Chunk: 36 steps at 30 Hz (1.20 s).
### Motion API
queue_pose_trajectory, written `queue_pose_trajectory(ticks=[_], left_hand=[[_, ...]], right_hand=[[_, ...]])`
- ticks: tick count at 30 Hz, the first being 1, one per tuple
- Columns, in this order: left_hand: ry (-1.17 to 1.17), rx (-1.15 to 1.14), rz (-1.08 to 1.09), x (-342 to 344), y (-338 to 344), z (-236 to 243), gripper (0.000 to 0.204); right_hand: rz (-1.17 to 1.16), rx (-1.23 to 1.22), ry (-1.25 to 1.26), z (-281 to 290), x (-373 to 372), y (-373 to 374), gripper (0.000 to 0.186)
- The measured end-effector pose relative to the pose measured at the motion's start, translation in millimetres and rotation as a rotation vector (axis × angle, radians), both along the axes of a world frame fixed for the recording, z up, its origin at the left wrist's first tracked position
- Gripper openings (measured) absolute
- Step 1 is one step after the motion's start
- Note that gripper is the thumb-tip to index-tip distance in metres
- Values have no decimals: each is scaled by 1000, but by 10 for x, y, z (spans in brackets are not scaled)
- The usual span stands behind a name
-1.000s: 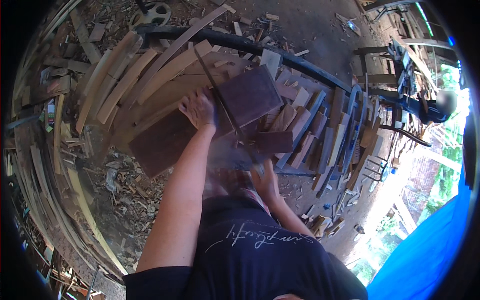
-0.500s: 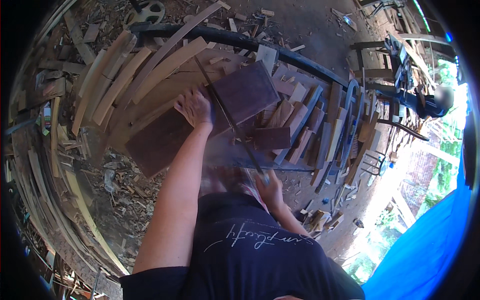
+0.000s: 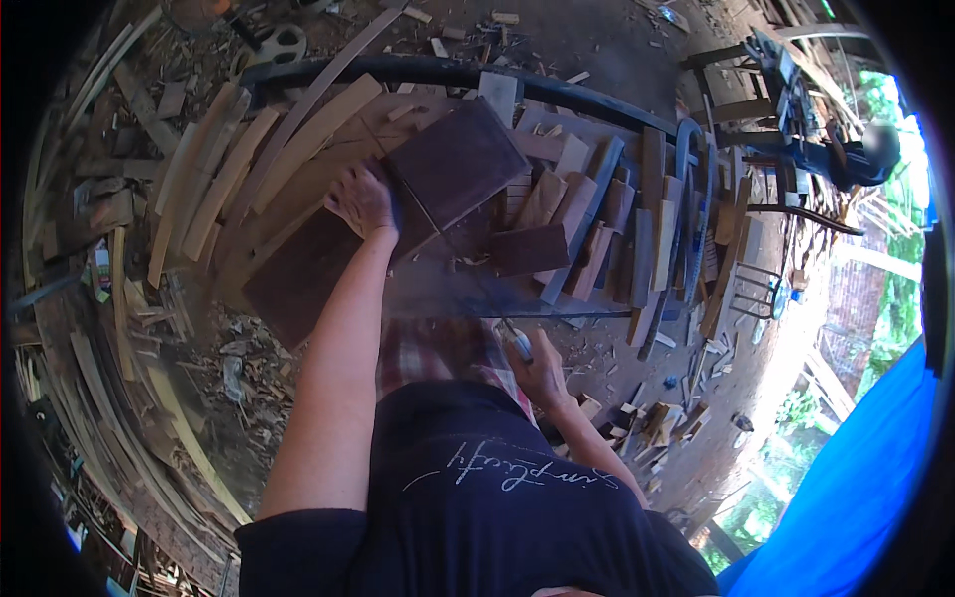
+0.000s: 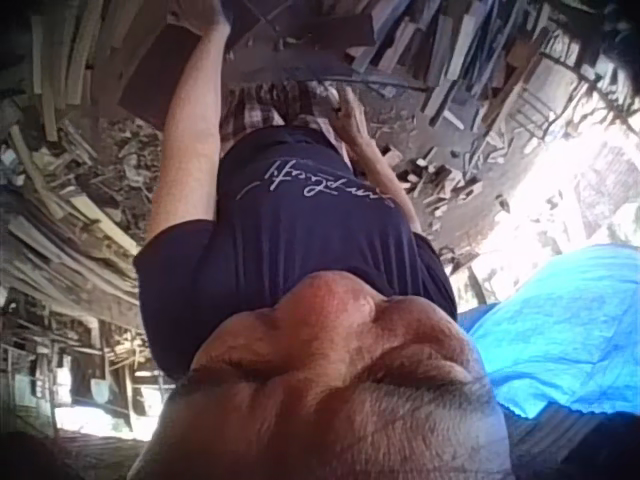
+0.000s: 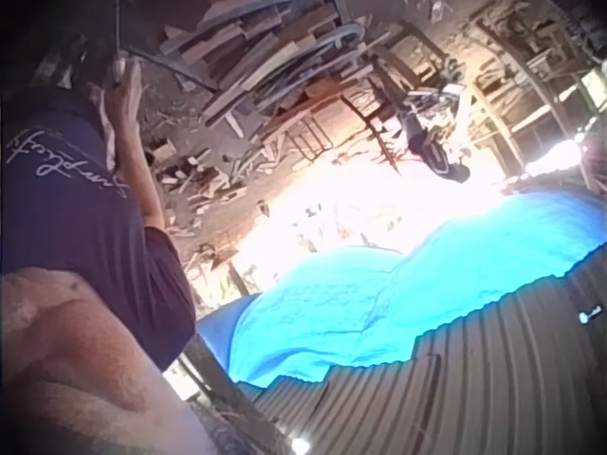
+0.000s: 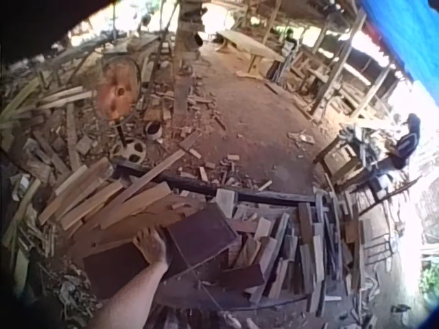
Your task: The person measures and marks a wooden board with a ruler and pen, then saws it by hand with a hand saw.
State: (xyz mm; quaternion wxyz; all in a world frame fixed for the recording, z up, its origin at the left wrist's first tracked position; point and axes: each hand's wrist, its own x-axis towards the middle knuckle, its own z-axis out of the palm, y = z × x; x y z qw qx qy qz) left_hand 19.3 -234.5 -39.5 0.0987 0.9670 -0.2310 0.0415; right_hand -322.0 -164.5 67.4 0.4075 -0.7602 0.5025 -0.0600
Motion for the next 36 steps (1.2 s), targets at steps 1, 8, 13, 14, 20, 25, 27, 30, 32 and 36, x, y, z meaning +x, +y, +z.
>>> queue_pose_trajectory(ticks=[1, 8, 13, 14, 20, 25, 27, 30, 32, 36], left_hand=[[11, 11, 2, 55, 37, -58, 23], [-167, -288, -220, -406, 382, 197, 47], [-86, -16, -248, -603, 926, 187, 70], [-88, -19, -244, -605, 914, 175, 70], [-59, -50, -209, -603, 748, 156, 69], [-49, -79, -169, -571, 673, 201, 64], [15, -124, -184, -455, 607, 237, 62], [-41, -192, -141, -232, 465, 180, 56], [-153, -224, -104, -168, 329, 190, 53], [87, -118, -18, -183, 121, 239, 47]], right_hand=[[39, -30, -64, 62, -40, 7, 24], [119, -159, -178, -6, -143, -13, 23], [117, -159, -144, -25, -96, -25, 25], [101, -186, -165, -25, -104, -49, 26], [104, -224, -169, 78, -55, -218, 26], [115, -229, -151, 270, 15, -335, 25], [104, -181, -139, 235, -45, -328, 24], [135, -179, -170, 221, -24, -244, 22], [143, -193, -176, 221, 28, -221, 22], [146, -144, -153, 238, 23, -293, 23]])
